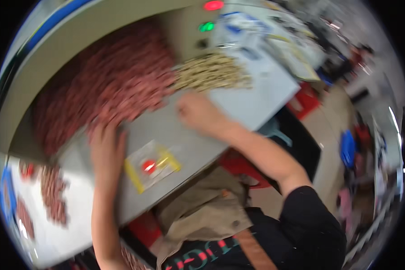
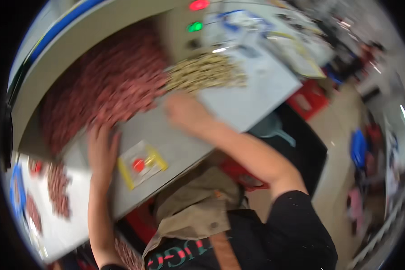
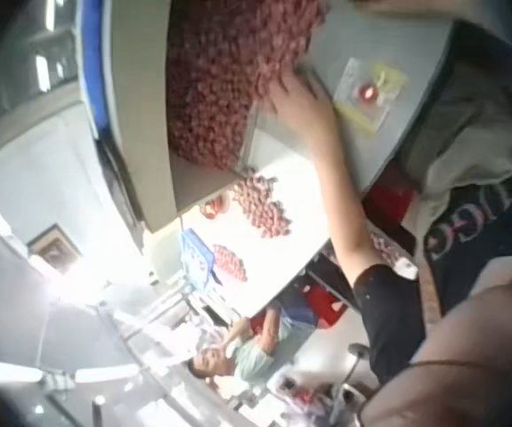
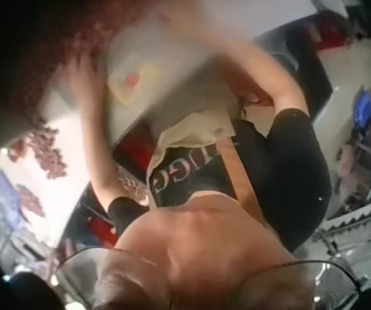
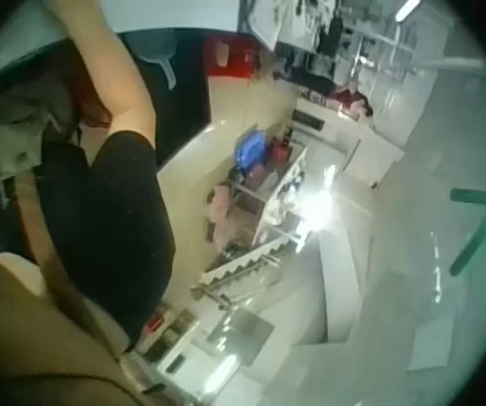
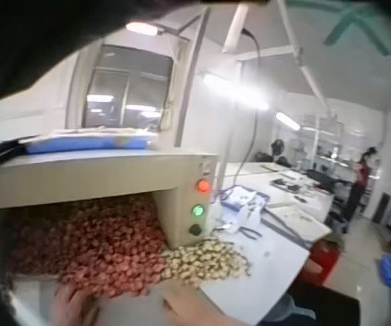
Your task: The person assembles small figurine heads by dipping pieces into glue and attaching the head and hair components together by hand.
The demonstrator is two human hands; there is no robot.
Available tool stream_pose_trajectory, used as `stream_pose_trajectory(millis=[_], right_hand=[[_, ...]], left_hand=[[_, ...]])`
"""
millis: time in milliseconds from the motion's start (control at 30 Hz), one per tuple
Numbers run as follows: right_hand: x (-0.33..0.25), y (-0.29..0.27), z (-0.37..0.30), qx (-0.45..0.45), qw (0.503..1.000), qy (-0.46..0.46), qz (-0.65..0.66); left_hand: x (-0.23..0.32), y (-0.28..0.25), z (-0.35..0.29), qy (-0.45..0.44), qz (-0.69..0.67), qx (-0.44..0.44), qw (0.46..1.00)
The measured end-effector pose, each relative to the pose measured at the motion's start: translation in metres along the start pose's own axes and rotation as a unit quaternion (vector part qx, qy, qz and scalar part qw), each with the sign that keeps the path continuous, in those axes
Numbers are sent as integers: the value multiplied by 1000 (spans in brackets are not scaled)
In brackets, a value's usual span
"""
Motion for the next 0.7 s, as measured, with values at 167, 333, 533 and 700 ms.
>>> stream_pose_trajectory(millis=[167,333,533,700], right_hand=[[-56,-18,-43,45,974,-89,201],[-43,-26,-62,88,990,-73,85],[-44,-25,-65,98,990,-50,90],[-46,-17,-50,31,996,-80,30]], left_hand=[[-9,-8,-23,-61,-94,-18,993],[2,2,-9,-100,-158,-28,982],[-13,13,-17,-109,-237,14,965],[-32,2,-28,-197,-302,30,932]])
Point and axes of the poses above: each hand's wrist, its own z-axis towards the middle knuckle, its own y-axis out of the palm, x = y × z, the point moved 1 cm from there along z, towards the middle knuckle, and after that the axes turned 6 degrees about -z, right-handed, at the moved point
